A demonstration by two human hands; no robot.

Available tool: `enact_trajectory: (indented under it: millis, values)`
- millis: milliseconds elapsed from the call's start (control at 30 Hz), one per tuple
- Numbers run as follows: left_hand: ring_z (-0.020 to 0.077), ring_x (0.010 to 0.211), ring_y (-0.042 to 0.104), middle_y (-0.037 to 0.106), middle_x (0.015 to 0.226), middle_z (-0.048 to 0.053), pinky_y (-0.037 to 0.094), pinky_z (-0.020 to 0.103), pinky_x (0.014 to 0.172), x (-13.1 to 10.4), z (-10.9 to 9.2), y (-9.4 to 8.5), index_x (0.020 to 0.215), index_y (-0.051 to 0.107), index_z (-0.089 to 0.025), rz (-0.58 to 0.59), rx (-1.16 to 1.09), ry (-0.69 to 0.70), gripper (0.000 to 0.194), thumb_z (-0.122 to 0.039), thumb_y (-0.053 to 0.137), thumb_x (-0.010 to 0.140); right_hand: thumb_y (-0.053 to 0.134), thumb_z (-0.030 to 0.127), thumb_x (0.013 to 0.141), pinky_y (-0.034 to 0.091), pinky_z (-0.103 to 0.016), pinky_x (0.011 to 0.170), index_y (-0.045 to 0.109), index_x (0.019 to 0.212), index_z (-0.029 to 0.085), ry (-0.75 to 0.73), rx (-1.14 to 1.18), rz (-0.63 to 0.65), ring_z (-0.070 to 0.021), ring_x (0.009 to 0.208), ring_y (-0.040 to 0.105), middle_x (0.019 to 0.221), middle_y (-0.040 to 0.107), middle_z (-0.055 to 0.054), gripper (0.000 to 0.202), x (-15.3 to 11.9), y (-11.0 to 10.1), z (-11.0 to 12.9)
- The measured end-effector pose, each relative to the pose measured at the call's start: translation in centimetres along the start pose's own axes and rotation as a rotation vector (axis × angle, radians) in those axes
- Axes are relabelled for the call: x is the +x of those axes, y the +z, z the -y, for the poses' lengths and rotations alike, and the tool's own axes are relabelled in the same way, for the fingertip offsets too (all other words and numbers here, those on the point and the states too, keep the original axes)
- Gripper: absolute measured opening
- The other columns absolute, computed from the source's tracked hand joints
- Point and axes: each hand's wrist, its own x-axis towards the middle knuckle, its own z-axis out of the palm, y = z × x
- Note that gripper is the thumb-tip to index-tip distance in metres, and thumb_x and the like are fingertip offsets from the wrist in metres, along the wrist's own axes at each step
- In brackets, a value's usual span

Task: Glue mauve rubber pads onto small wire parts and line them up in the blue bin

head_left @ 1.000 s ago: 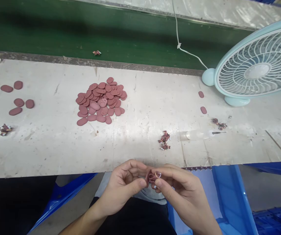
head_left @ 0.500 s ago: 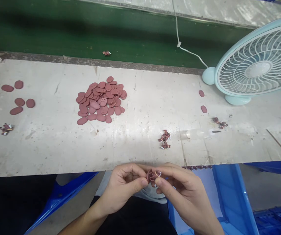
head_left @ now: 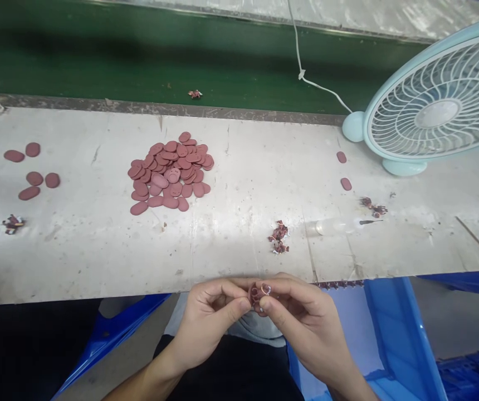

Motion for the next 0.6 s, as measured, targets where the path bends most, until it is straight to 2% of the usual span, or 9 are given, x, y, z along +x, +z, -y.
enact_trajectory:
  millis: [100,200,300,367,400,467,500,600]
  values:
    - [0.0239,0.096,0.077,0.081,0.105,0.009,0.060,0.034,0.086,-0.2,0.2,0.7,0.078,0.075,-0.018,-0.039,0.027,0.036,0.010,-0.020,0.075,0.088,0.070,0.022,0.094,0.059,-0.024,0.073,0.077,0.110,0.033,0.000,0.040,-0.011,-0.0144,0.083,0.069,0.099,0.075,-0.002,0.021,0.0,0.2,-0.2]
    - [0.0282,0.112,0.072,0.075,0.125,0.011,0.059,0.040,0.094,-0.2,-0.2,0.2,0.092,0.076,-0.021,-0.073,0.127,0.135,0.008,-0.027,0.075,0.088,0.069,0.024,0.094,0.060,-0.027,0.073,0.078,0.107,0.030,0.005,0.155,-0.048,-0.0168,0.081,0.070,0.096,0.075,-0.003,0.016,-0.1,0.0,-1.0]
    - [0.0288,0.126,0.064,0.071,0.132,0.010,0.052,0.045,0.108,0.7,-2.7,-3.0,0.106,0.074,-0.024,-0.228,0.490,0.365,0.016,-0.030,0.069,0.092,0.071,0.028,0.093,0.062,-0.032,0.070,0.077,0.107,0.029,0.023,0.277,-0.170,-0.0196,0.079,0.071,0.097,0.076,-0.005,0.016,-0.6,-1.3,-2.7]
    - [0.0289,0.135,0.057,0.065,0.139,0.009,0.041,0.047,0.119,2.1,-5.4,-6.3,0.116,0.070,-0.023,-0.439,0.935,0.546,0.023,-0.030,0.064,0.095,0.073,0.029,0.091,0.063,-0.033,0.067,0.078,0.108,0.029,0.051,0.311,-0.262,-0.0208,0.078,0.071,0.099,0.076,-0.007,0.017,-1.1,-2.9,-3.9]
    - [0.0296,0.141,0.050,0.057,0.148,0.009,0.036,0.048,0.122,3.0,-6.7,-7.9,0.127,0.065,-0.023,-0.500,1.181,0.561,0.032,-0.034,0.061,0.096,0.074,0.029,0.090,0.062,-0.033,0.065,0.078,0.107,0.028,0.068,0.315,-0.295,-0.0207,0.076,0.071,0.098,0.076,-0.008,0.017,-1.3,-3.7,-4.5]
    - [0.0357,0.153,0.029,0.037,0.164,0.011,0.023,0.055,0.127,4.6,-8.9,-10.4,0.142,0.055,-0.022,-0.506,1.308,0.531,0.054,-0.039,0.067,0.092,0.078,0.031,0.086,0.062,-0.032,0.061,0.079,0.103,0.027,0.102,0.312,-0.340,-0.0202,0.070,0.069,0.096,0.077,-0.009,0.018,-1.6,-5.2,-5.5]
    - [0.0385,0.154,0.024,0.033,0.166,0.013,0.021,0.059,0.126,5.3,-9.5,-11.2,0.145,0.051,-0.022,-0.485,1.367,0.511,0.063,-0.042,0.071,0.088,0.080,0.033,0.084,0.062,-0.032,0.059,0.080,0.101,0.026,0.114,0.308,-0.359,-0.0199,0.067,0.069,0.095,0.077,-0.010,0.018,-1.7,-5.8,-6.0]
    - [0.0421,0.155,0.020,0.022,0.169,0.019,0.022,0.066,0.123,6.1,-9.3,-11.8,0.151,0.043,-0.020,-0.332,1.603,0.432,0.074,-0.050,0.068,0.088,0.084,0.037,0.078,0.063,-0.033,0.056,0.081,0.097,0.027,0.150,0.294,-0.387,-0.0209,0.062,0.069,0.096,0.078,-0.011,0.022,-2.2,-6.7,-7.4]
